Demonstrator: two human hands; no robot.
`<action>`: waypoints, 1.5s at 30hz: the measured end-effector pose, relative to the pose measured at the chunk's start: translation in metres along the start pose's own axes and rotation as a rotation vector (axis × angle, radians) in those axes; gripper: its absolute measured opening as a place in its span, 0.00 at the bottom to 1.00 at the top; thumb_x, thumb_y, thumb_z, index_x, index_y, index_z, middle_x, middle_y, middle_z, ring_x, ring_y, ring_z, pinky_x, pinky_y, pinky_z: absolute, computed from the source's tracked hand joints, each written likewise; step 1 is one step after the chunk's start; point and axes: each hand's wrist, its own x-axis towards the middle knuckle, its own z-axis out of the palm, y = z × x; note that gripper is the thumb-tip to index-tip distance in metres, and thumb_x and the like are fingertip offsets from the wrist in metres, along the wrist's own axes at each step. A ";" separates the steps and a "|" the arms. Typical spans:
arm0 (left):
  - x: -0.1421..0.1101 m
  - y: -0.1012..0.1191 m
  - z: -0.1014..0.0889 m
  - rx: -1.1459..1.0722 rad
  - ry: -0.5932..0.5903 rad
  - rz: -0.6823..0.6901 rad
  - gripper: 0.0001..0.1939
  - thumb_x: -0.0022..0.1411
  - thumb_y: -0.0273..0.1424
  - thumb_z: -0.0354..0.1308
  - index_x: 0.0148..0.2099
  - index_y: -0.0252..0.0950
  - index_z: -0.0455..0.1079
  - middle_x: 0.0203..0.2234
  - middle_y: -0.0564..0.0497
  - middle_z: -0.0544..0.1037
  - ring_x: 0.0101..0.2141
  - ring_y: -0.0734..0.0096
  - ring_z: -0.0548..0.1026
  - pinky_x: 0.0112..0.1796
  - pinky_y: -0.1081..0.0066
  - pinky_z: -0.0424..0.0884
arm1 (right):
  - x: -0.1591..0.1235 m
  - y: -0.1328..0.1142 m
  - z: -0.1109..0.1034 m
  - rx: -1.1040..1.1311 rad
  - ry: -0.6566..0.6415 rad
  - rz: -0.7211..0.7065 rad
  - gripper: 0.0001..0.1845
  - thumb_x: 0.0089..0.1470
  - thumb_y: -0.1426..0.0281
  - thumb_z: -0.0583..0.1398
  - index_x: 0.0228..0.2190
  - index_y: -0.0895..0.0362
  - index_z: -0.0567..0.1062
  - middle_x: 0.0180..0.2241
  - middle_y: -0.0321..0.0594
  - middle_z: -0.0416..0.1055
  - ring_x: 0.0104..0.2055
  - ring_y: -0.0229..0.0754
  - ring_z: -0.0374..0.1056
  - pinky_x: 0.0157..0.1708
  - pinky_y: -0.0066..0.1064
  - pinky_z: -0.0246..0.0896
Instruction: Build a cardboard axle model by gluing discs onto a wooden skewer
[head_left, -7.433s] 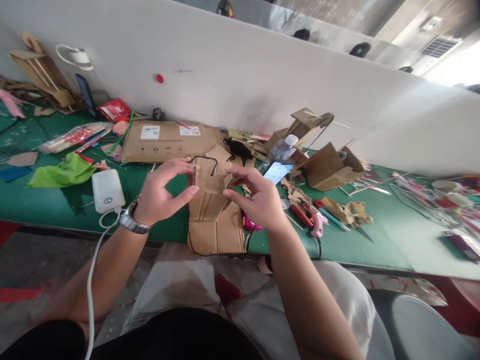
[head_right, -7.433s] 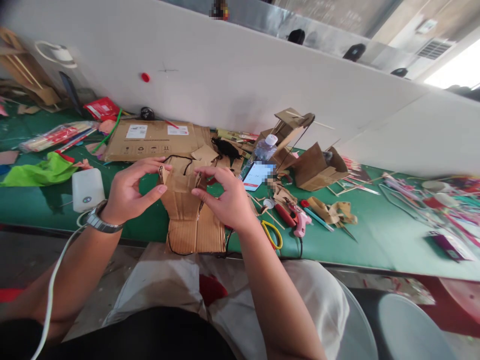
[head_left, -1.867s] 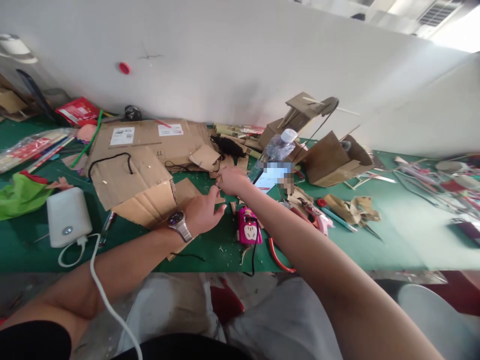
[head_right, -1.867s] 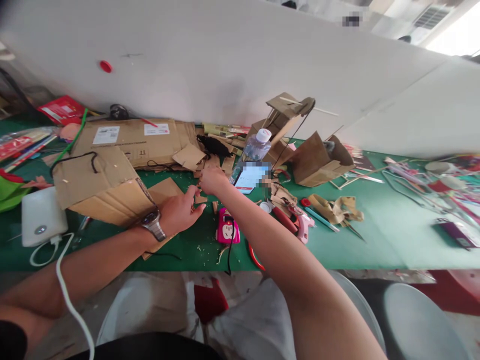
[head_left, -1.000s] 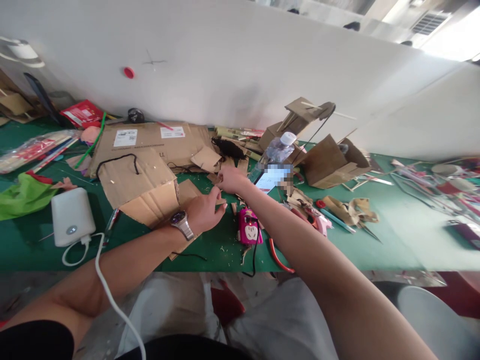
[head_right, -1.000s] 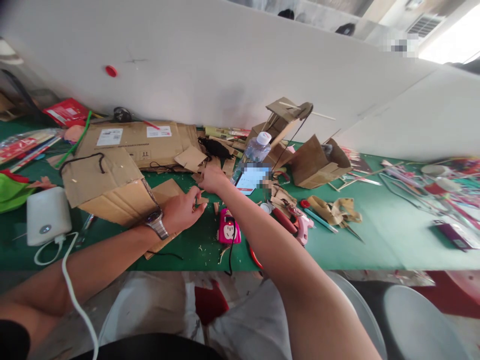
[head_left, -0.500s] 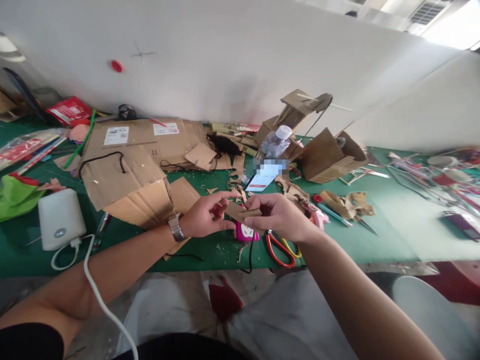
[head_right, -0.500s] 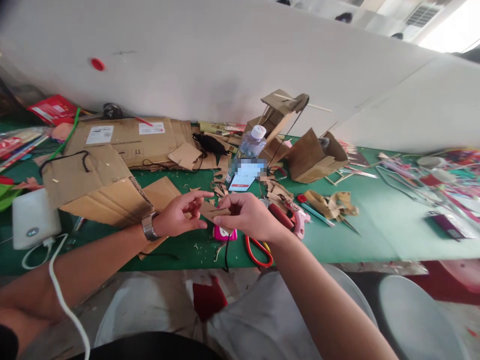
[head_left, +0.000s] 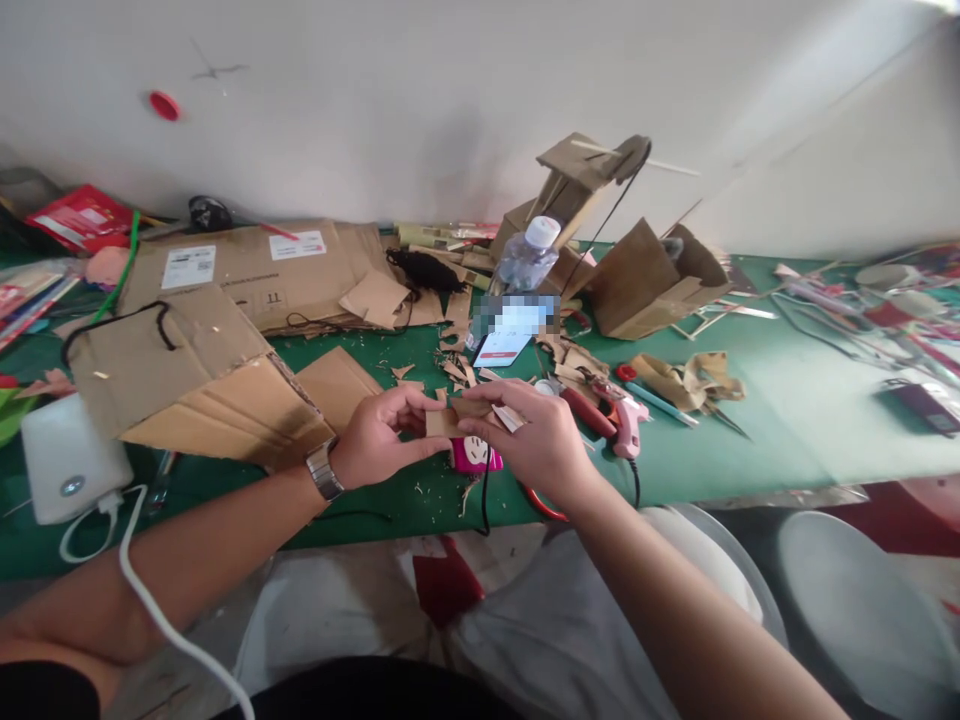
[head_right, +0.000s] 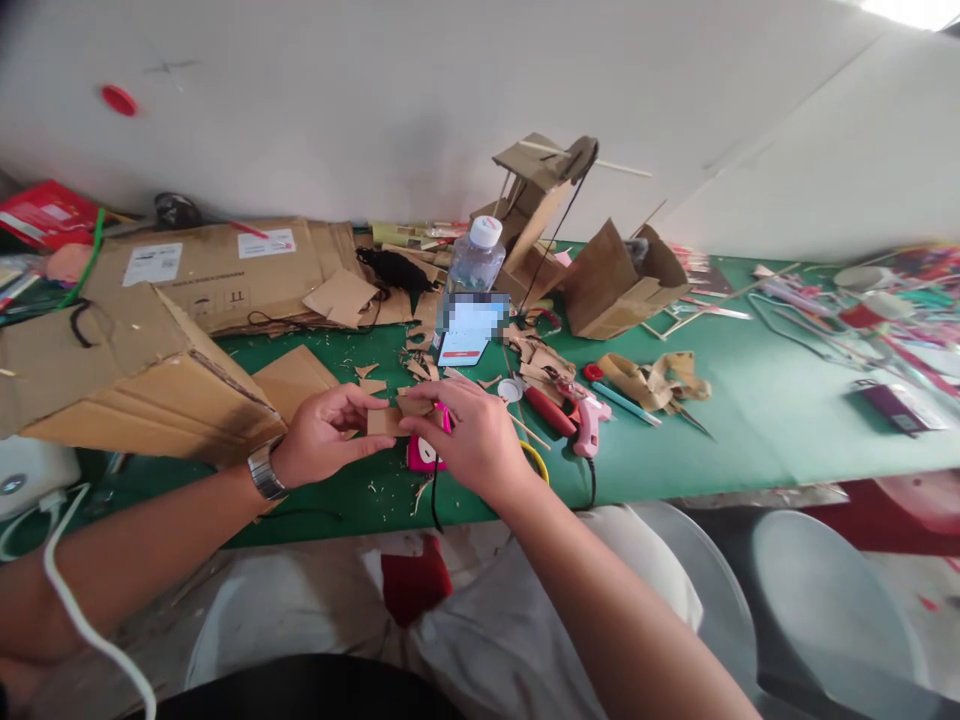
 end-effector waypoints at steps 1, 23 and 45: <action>0.000 0.000 0.000 -0.002 0.004 -0.004 0.22 0.58 0.35 0.81 0.50 0.34 0.79 0.36 0.48 0.86 0.33 0.69 0.87 0.37 0.73 0.85 | 0.000 0.002 0.002 -0.010 0.015 -0.028 0.11 0.61 0.68 0.76 0.46 0.50 0.87 0.45 0.42 0.88 0.48 0.53 0.83 0.52 0.45 0.77; 0.007 0.001 0.000 -0.455 -0.125 -0.156 0.27 0.62 0.31 0.80 0.62 0.42 0.81 0.44 0.49 0.88 0.34 0.71 0.87 0.37 0.75 0.85 | 0.001 0.000 0.005 0.173 -0.141 -0.163 0.11 0.71 0.63 0.69 0.51 0.51 0.88 0.44 0.45 0.82 0.44 0.46 0.80 0.51 0.42 0.77; 0.007 0.010 0.001 -0.545 -0.158 -0.271 0.21 0.57 0.40 0.82 0.50 0.39 0.85 0.37 0.47 0.84 0.33 0.68 0.80 0.33 0.69 0.81 | -0.004 -0.009 0.003 0.173 -0.145 -0.171 0.13 0.72 0.68 0.66 0.54 0.52 0.88 0.46 0.46 0.84 0.46 0.46 0.81 0.47 0.38 0.77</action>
